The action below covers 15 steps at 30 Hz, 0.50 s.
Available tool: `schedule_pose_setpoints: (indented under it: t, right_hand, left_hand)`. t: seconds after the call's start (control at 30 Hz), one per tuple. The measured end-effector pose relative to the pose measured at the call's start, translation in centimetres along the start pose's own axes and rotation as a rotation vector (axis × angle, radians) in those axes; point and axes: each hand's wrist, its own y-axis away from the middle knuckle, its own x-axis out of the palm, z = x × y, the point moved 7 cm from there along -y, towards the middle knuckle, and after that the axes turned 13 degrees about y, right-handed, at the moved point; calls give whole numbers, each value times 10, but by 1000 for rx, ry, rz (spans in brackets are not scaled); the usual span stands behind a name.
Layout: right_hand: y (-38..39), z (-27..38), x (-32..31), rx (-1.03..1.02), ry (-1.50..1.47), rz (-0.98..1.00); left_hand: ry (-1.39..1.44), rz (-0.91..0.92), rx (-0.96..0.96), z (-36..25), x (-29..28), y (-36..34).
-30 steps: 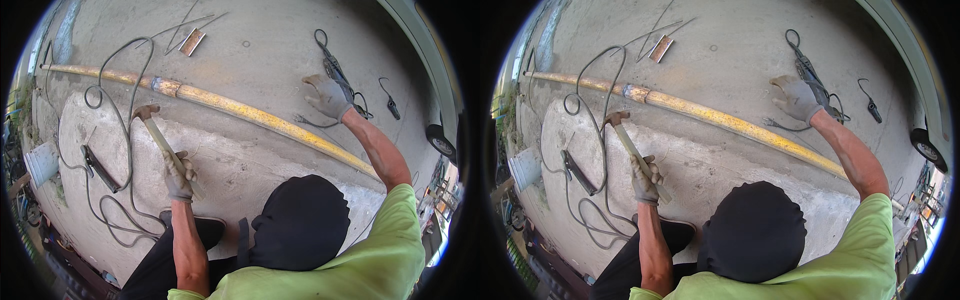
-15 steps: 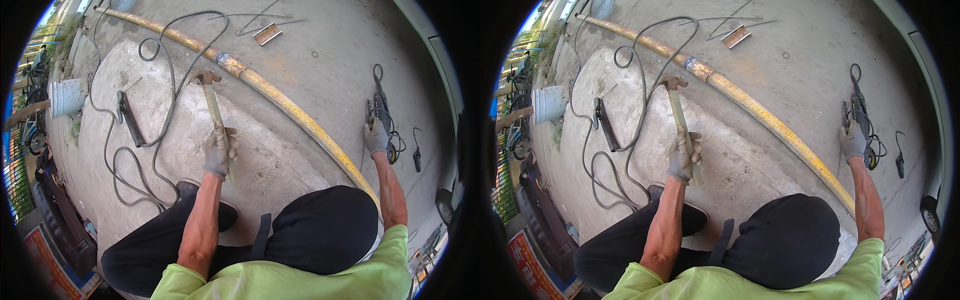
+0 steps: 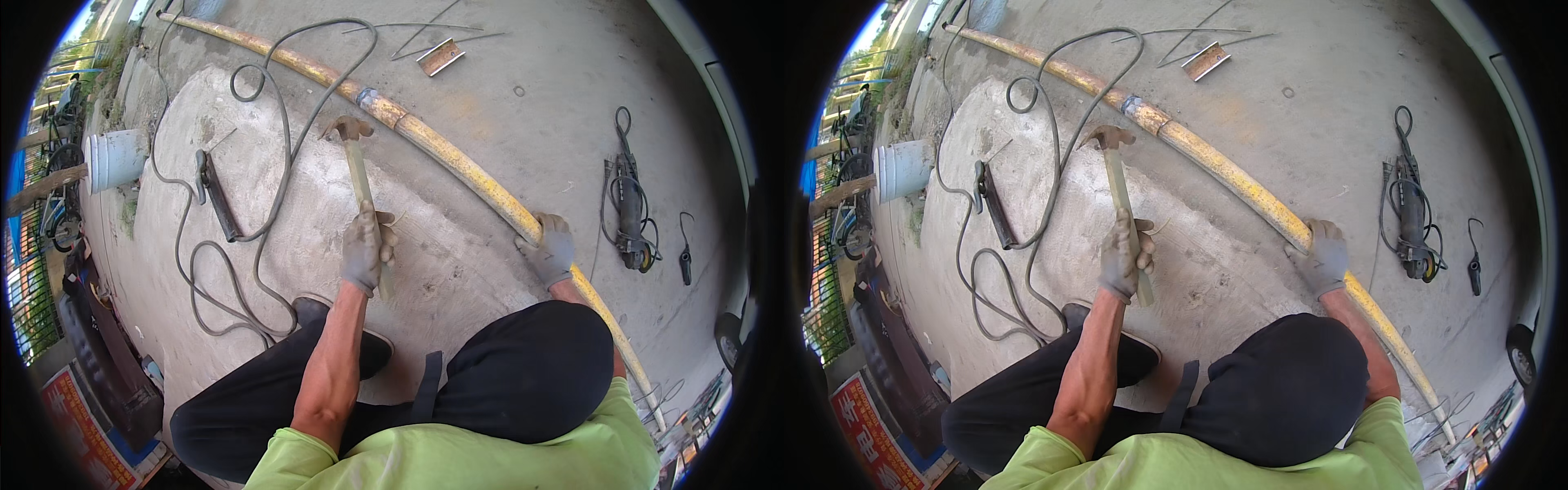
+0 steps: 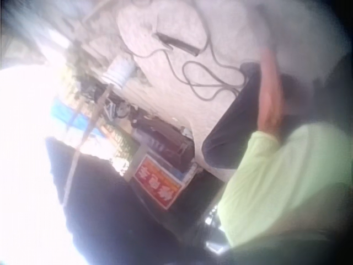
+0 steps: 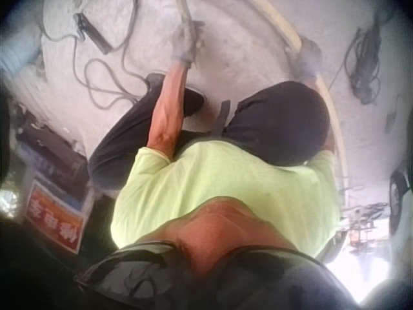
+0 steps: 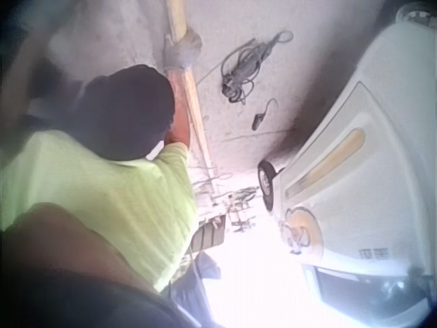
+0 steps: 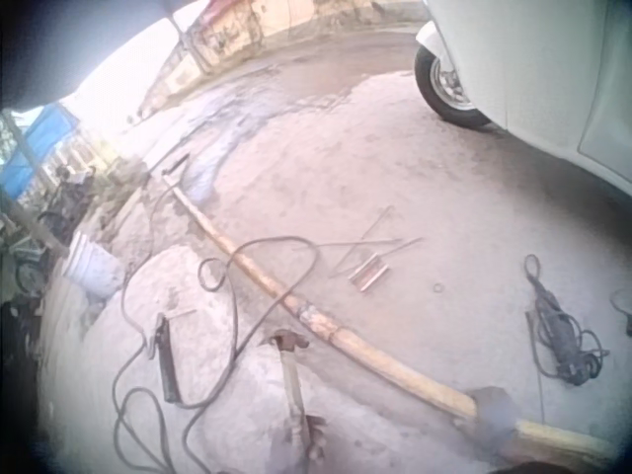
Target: The person welds a long metal pipe on the ground using a welding torch, then hammers the weld area to remove slag. The person repeats welding and hammering on the same section of the pipe.
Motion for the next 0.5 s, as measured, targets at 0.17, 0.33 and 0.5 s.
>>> schedule_pose_setpoints:
  t: [0.17,0.33,0.5]
  right_hand:
    - [-5,-5,-1,-28,-73,62]
    - [-12,-6,1,-92,-88,112]
    - [-14,-8,6,-99,-94,140]
  left_hand:
    - [-12,9,-18,-4,7,-7]
    - [-41,38,9,-12,17,-12]
    - [-154,58,171,-53,37,1]
